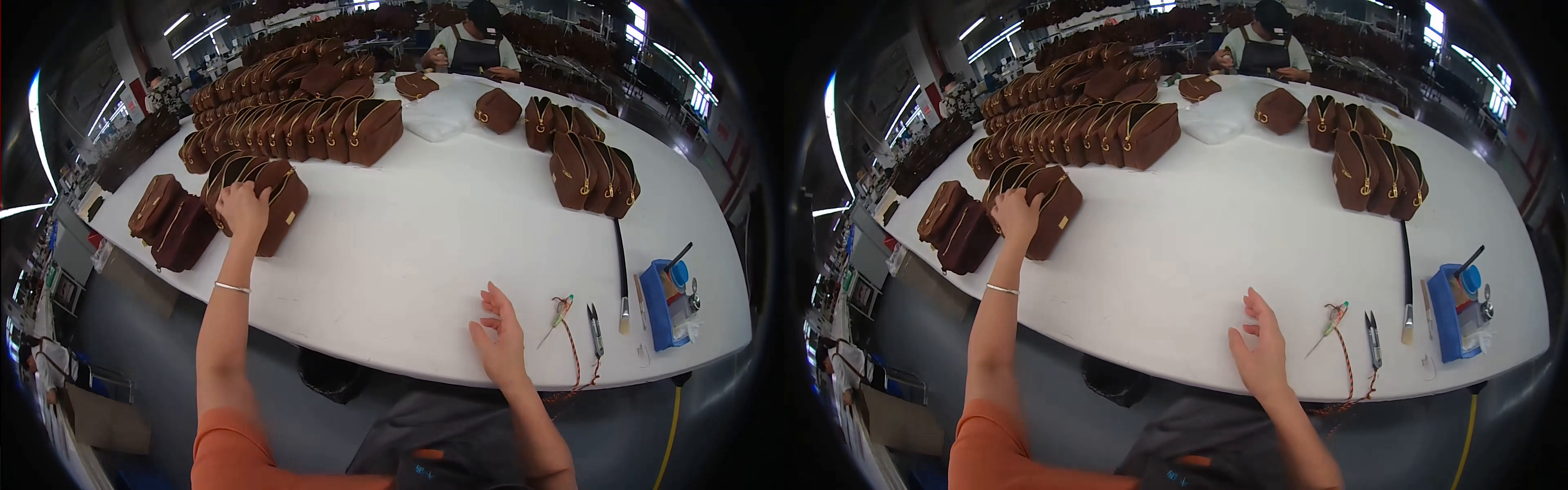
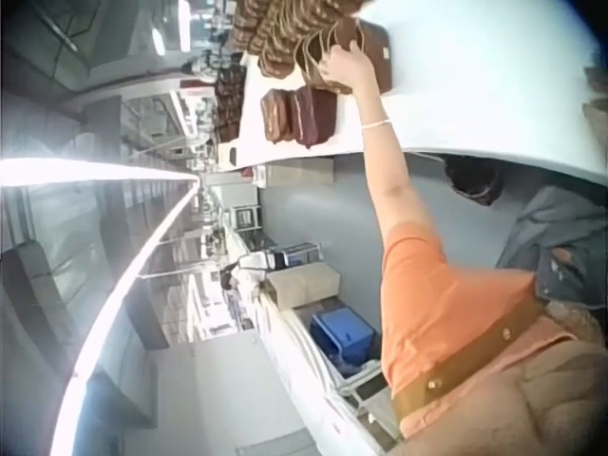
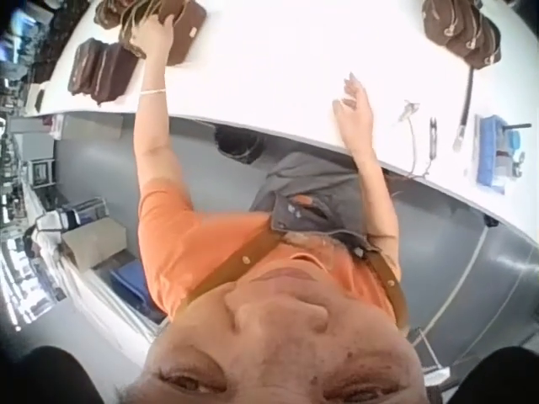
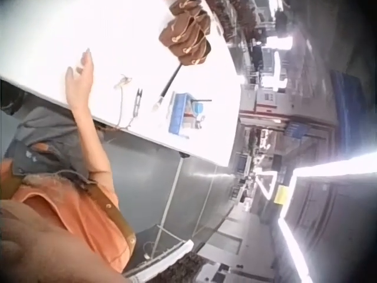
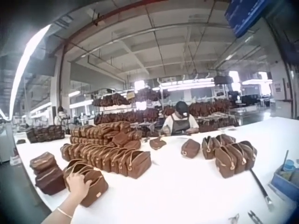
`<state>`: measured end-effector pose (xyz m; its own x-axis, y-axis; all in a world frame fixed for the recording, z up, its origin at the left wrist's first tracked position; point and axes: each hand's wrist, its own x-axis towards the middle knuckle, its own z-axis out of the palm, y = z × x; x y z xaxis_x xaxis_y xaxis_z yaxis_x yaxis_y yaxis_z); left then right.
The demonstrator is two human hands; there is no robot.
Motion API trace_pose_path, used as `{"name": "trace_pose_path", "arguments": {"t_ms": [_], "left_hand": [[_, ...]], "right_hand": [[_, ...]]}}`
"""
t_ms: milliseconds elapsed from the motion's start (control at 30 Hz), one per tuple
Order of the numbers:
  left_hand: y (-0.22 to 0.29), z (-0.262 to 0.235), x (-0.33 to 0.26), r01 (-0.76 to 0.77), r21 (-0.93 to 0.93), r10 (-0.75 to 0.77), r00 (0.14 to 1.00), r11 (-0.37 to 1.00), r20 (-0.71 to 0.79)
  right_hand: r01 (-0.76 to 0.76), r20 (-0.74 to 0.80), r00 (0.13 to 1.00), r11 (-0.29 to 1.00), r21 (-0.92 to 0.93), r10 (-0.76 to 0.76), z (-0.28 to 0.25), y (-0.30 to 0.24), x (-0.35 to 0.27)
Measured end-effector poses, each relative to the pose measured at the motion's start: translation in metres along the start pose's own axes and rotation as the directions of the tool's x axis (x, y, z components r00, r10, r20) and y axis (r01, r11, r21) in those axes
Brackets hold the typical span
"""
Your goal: Inspecting small brown leather pouches for quality and trimming loose threads with snips.
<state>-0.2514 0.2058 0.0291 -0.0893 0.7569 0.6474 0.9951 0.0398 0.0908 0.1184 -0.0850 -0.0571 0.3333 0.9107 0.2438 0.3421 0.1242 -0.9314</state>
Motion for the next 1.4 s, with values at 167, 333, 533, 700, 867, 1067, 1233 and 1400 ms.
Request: {"name": "trace_pose_path", "arguments": {"t_ms": [167,333,533,700,867,1067,1233,1400], "left_hand": [[-0.006,0.025,0.012,0.049,0.128,-0.03,0.989,0.991,-0.147],[-0.05,0.036,0.049,0.155,0.108,-0.183,0.924,0.982,0.336],[-0.032,0.035,0.056,0.165,0.103,-0.192,0.895,0.981,0.401],[-0.038,0.035,0.071,0.134,0.048,-0.14,0.863,0.99,0.486],[-0.059,0.033,0.077,0.108,-0.105,-0.032,0.83,0.989,0.557],[-0.066,0.03,0.051,0.018,-0.277,0.059,0.962,0.961,0.268],[-0.07,0.031,0.052,0.013,-0.395,0.068,0.979,0.918,0.191],[-0.04,0.017,0.045,-0.003,-0.494,0.121,0.971,0.869,0.208]], "right_hand": [[0.098,0.256,0.965,0.983,-0.153,-0.057,-0.031,-0.008,0.021],[0.267,0.157,0.963,0.867,-0.42,-0.22,-0.078,-0.003,0.103],[0.133,-0.295,0.813,0.653,-0.746,-0.502,-0.14,0.038,0.246],[-0.099,-0.393,0.813,0.563,-0.821,-0.43,-0.157,0.065,0.286],[-0.121,-0.345,0.872,0.531,-0.838,-0.346,-0.15,0.06,0.268],[0.188,-0.234,0.865,0.719,-0.669,-0.444,-0.159,0.017,0.212],[0.176,-0.109,0.967,0.917,-0.357,-0.228,-0.15,-0.025,0.148],[0.064,0.023,0.998,0.996,0.057,-0.065,-0.133,-0.047,0.089]]}}
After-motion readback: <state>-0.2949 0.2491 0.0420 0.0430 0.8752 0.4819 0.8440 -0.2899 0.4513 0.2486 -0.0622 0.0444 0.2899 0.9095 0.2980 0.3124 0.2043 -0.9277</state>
